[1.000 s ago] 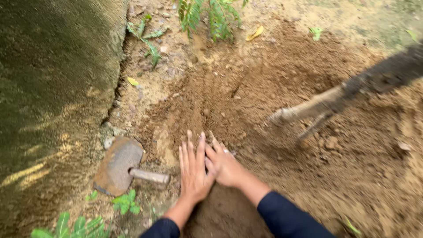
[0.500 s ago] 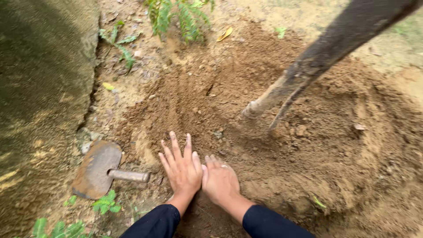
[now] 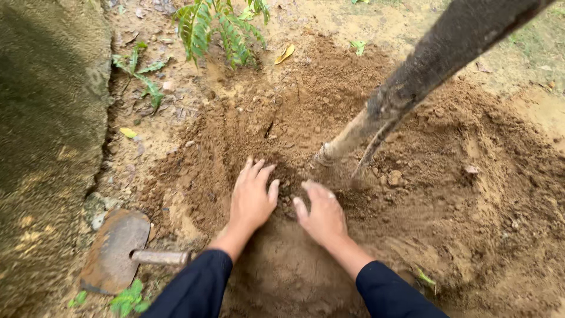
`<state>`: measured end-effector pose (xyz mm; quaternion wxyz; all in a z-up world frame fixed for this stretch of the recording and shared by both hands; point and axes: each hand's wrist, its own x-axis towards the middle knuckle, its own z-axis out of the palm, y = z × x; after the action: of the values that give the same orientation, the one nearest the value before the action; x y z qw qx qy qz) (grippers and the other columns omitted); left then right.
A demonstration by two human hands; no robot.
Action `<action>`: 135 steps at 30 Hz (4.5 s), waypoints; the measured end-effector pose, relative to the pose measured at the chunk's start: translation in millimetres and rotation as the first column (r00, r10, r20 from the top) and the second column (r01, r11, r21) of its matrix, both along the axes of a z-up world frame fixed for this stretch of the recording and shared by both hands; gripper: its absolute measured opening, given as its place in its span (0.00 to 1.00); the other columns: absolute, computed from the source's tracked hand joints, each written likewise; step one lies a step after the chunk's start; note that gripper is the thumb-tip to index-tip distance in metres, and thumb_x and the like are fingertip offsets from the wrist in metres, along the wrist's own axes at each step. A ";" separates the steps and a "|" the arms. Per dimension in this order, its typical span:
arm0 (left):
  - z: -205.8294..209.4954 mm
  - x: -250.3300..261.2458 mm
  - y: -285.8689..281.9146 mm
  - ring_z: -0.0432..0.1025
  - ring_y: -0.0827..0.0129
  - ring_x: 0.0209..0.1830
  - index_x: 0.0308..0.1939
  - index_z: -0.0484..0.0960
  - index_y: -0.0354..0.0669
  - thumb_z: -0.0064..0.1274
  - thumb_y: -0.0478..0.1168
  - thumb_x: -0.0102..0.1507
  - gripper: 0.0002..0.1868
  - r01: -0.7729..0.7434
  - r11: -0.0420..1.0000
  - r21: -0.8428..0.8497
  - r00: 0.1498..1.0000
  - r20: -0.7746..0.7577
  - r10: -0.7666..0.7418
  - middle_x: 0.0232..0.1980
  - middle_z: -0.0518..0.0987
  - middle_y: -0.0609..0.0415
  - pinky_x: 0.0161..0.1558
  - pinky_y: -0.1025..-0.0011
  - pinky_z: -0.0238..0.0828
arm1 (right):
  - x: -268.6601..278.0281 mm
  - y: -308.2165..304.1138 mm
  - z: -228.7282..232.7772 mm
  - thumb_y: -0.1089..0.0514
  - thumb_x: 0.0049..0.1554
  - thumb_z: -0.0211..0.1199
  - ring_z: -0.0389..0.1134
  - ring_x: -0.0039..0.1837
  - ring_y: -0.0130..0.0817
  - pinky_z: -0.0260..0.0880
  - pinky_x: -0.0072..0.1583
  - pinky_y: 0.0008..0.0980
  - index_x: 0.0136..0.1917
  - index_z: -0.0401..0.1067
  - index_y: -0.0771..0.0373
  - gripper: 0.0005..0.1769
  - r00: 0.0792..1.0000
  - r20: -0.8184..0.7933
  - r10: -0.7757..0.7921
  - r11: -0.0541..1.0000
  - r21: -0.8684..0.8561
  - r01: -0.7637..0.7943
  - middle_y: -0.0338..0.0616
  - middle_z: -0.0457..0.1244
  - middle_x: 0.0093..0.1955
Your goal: The person packs loose soil around the base of a small tree by hand, moving the dirt into a circular mound.
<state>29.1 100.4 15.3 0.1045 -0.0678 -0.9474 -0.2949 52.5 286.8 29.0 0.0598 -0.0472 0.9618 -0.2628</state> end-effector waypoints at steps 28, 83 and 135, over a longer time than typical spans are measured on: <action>-12.3 -4.0 34.0 0.73 0.51 0.59 0.49 0.82 0.44 0.54 0.66 0.52 0.34 0.333 0.913 -0.237 0.825 0.542 -0.160 0.52 0.83 0.44 0.59 0.51 0.68 | -12.1 14.2 -33.5 0.40 0.46 0.69 0.65 0.61 0.53 0.63 0.64 0.51 0.53 0.70 0.61 0.29 0.915 0.071 0.397 0.913 0.067 -0.402 0.52 0.66 0.54; -21.2 -162.8 609.9 0.46 0.41 0.81 0.75 0.56 0.22 0.37 0.44 0.69 0.35 0.622 0.413 -0.665 0.782 0.506 -0.362 0.79 0.52 0.27 0.77 0.50 0.35 | -115.2 529.0 10.2 0.60 0.61 0.55 0.36 0.85 0.52 0.39 0.79 0.57 0.83 0.45 0.33 0.43 0.855 0.439 -0.278 0.921 0.375 0.107 0.39 0.36 0.87; -3.5 -153.7 641.0 0.53 0.48 0.80 0.58 0.82 0.36 0.37 0.43 0.68 0.23 0.444 0.620 -0.647 0.868 0.483 -0.117 0.77 0.62 0.35 0.77 0.45 0.35 | -148.5 532.9 -51.5 0.52 0.63 0.58 0.43 0.78 0.73 0.58 0.63 0.76 0.83 0.46 0.59 0.41 0.721 0.693 0.023 0.619 0.557 -0.554 0.55 0.39 0.84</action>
<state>-124.6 741.4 11.9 -0.1741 -0.1940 -0.9607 0.0952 -96.1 819.7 -22.4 0.4330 -0.0943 0.8820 0.1606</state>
